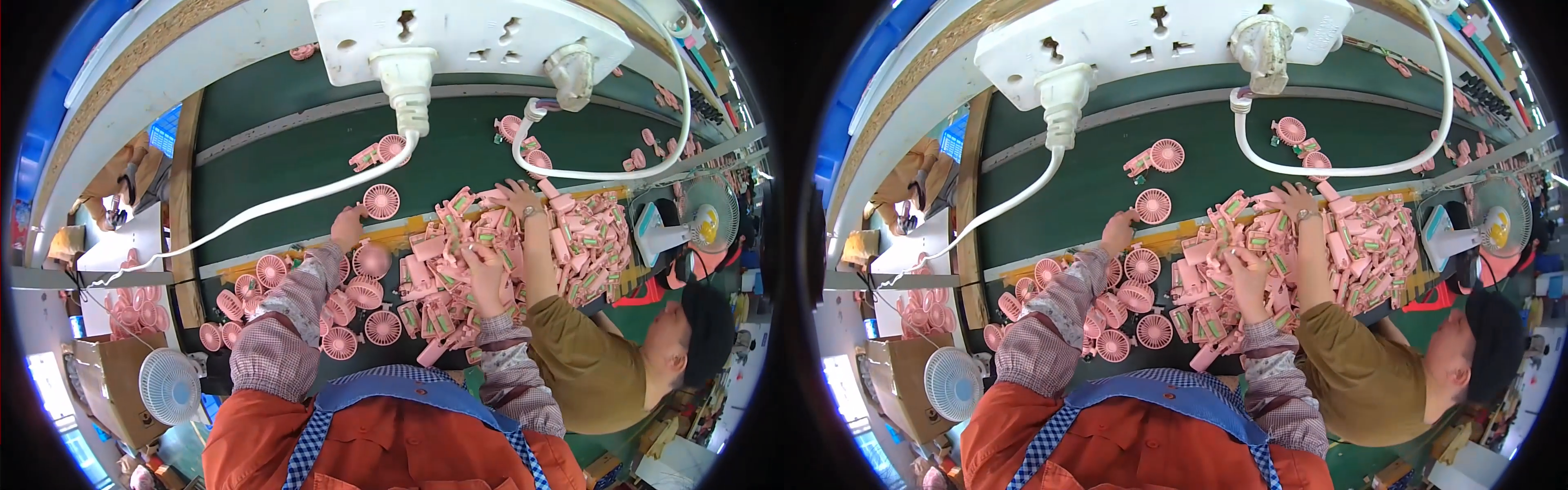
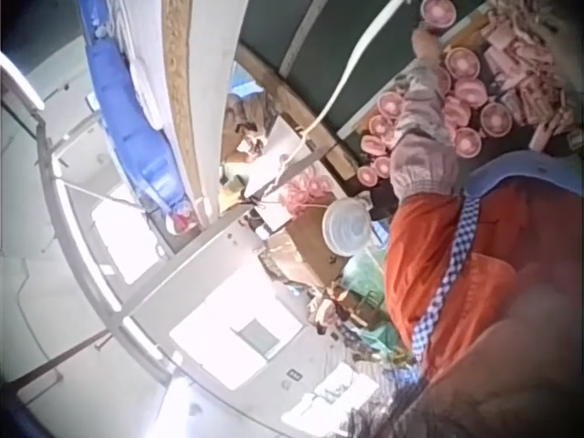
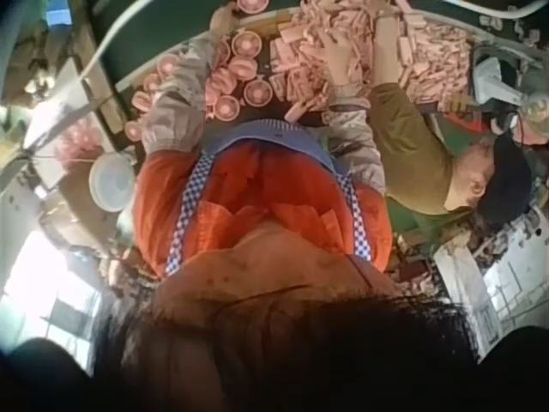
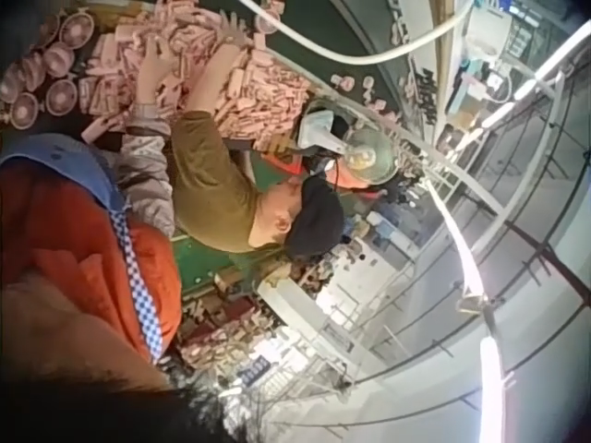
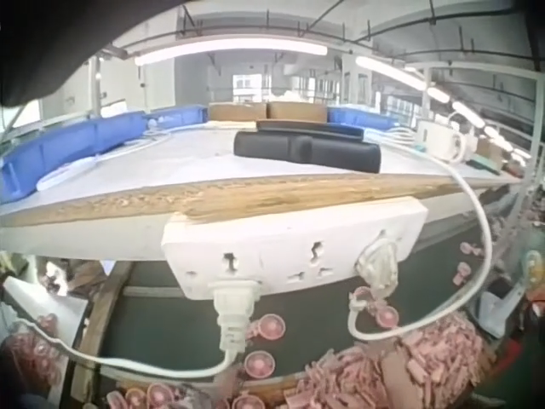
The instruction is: The person assembles portable fans along a production line by connecting wires and circuit boards into fan handles by hand and placing the parts onto the conveyor belt.
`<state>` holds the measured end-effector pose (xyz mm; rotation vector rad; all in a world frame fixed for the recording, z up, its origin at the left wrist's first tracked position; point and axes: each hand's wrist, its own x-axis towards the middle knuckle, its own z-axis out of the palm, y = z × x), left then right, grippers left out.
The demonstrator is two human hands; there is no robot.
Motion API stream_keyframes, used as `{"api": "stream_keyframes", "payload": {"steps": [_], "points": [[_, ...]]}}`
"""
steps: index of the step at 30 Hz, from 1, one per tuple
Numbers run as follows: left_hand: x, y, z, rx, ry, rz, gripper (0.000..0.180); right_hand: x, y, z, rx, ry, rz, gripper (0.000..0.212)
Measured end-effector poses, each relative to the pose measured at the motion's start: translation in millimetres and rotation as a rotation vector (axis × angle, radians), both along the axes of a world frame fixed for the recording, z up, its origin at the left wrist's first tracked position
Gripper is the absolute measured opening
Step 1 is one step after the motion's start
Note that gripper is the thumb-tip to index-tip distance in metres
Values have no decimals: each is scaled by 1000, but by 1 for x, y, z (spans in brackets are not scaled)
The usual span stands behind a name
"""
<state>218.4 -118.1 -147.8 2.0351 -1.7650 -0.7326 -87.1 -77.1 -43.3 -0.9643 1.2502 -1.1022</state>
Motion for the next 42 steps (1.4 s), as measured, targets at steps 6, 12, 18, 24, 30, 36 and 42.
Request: {"api": "stream_keyframes", "payload": {"steps": [6, 12, 18, 24, 30, 36, 42], "points": [[1, 1, -22, 39, -253, -376, 21, -8, 14, -4, 84, -112, 13, 18], [-11, 0, 11, -71, -315, -463, 25, -30, 27, -12, 107, -269, -6, 24], [-22, -1, 26, -77, 143, -123, 23, -37, 43, -8, 102, -171, 55, 24], [-26, 18, 28, -192, 546, -74, 13, -12, 55, 1, 149, -243, 50, 3], [-39, 37, 36, -162, 544, -81, 11, 16, 58, -1, 140, -116, 176, 1], [-54, 39, 24, -235, 13, -339, 24, 18, 70, -23, 100, -88, 180, 2], [-79, 27, -4, -132, -578, -486, 22, 12, 79, -31, 156, -105, 204, 1]]}}
